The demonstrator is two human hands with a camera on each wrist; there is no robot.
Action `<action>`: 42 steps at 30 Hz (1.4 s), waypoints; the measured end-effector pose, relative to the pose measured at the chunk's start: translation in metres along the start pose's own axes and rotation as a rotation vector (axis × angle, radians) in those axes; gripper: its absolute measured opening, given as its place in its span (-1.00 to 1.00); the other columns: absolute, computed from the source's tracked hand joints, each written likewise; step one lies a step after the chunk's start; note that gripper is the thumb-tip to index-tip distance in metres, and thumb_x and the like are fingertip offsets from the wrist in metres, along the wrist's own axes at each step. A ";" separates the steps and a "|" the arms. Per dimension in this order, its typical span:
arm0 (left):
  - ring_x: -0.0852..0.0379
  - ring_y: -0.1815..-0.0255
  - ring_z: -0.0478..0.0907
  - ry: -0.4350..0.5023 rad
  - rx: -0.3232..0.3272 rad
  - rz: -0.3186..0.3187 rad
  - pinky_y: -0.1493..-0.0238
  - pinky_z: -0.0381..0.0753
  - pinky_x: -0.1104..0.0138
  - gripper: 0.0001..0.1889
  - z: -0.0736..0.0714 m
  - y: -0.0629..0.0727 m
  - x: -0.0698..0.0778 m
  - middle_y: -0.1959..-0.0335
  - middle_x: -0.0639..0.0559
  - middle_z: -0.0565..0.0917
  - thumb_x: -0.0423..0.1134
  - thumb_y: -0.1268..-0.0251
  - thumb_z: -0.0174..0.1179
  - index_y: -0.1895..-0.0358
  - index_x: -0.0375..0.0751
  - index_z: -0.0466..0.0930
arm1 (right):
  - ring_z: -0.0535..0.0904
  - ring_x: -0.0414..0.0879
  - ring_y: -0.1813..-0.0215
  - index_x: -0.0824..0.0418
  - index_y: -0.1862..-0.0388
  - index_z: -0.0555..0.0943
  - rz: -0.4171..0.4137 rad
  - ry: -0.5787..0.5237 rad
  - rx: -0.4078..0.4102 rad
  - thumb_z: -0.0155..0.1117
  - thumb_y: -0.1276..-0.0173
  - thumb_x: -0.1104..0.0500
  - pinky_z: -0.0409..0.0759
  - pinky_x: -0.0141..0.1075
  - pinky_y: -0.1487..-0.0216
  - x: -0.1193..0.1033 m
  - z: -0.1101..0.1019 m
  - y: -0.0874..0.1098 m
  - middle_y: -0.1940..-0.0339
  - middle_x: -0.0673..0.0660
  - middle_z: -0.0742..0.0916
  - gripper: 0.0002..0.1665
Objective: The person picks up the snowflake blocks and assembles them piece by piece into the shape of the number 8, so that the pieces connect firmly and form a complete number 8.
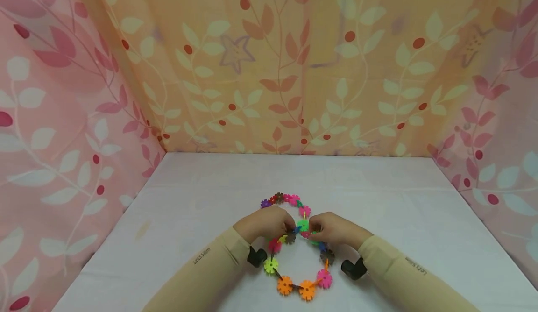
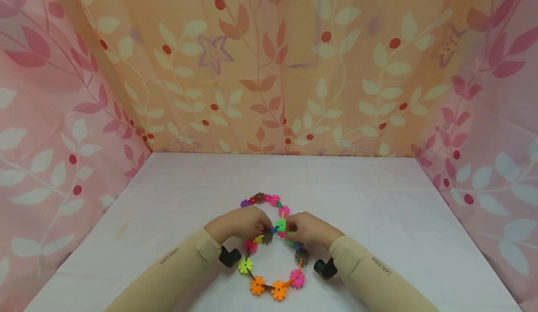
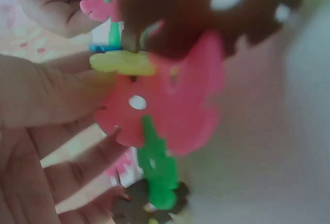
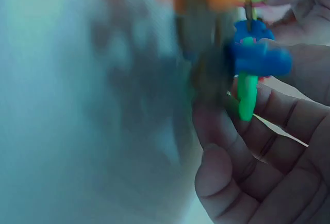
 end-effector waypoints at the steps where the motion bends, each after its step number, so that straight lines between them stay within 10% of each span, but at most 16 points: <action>1: 0.32 0.31 0.44 0.002 0.002 0.010 0.17 0.52 0.40 -0.75 0.000 0.000 0.000 0.26 0.27 0.62 -0.34 -0.18 0.13 0.13 0.05 0.66 | 0.39 -0.19 0.50 0.04 0.50 0.52 -0.009 0.005 0.001 0.30 -0.18 0.10 0.40 -0.34 0.49 -0.001 0.001 0.000 0.59 -0.08 0.53 -0.86; 15: 0.30 0.40 0.41 -0.231 0.117 0.097 0.32 0.46 0.42 -0.65 0.010 0.002 0.001 0.36 0.29 0.60 -0.04 0.08 0.38 0.15 0.04 0.63 | 0.42 -0.32 0.47 0.06 0.45 0.72 -0.063 0.153 0.079 0.33 -0.13 0.14 0.45 -0.40 0.41 -0.021 0.008 -0.001 0.48 -0.20 0.63 -0.95; 42: 0.36 0.29 0.42 -0.098 0.201 0.111 0.19 0.46 0.47 -0.66 0.002 0.008 -0.002 0.27 0.29 0.60 -0.07 0.01 0.36 0.09 0.06 0.66 | 0.33 -0.33 0.58 0.02 0.64 0.68 -0.080 0.154 0.131 0.29 -0.12 0.19 0.34 -0.44 0.54 -0.021 0.008 -0.002 0.72 -0.22 0.51 -0.82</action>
Point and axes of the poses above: each hand's wrist, its own y-axis away from the middle knuckle, its own z-axis out of the palm, x = y × z, the point moved 8 cm from there along -y, towards the middle knuckle
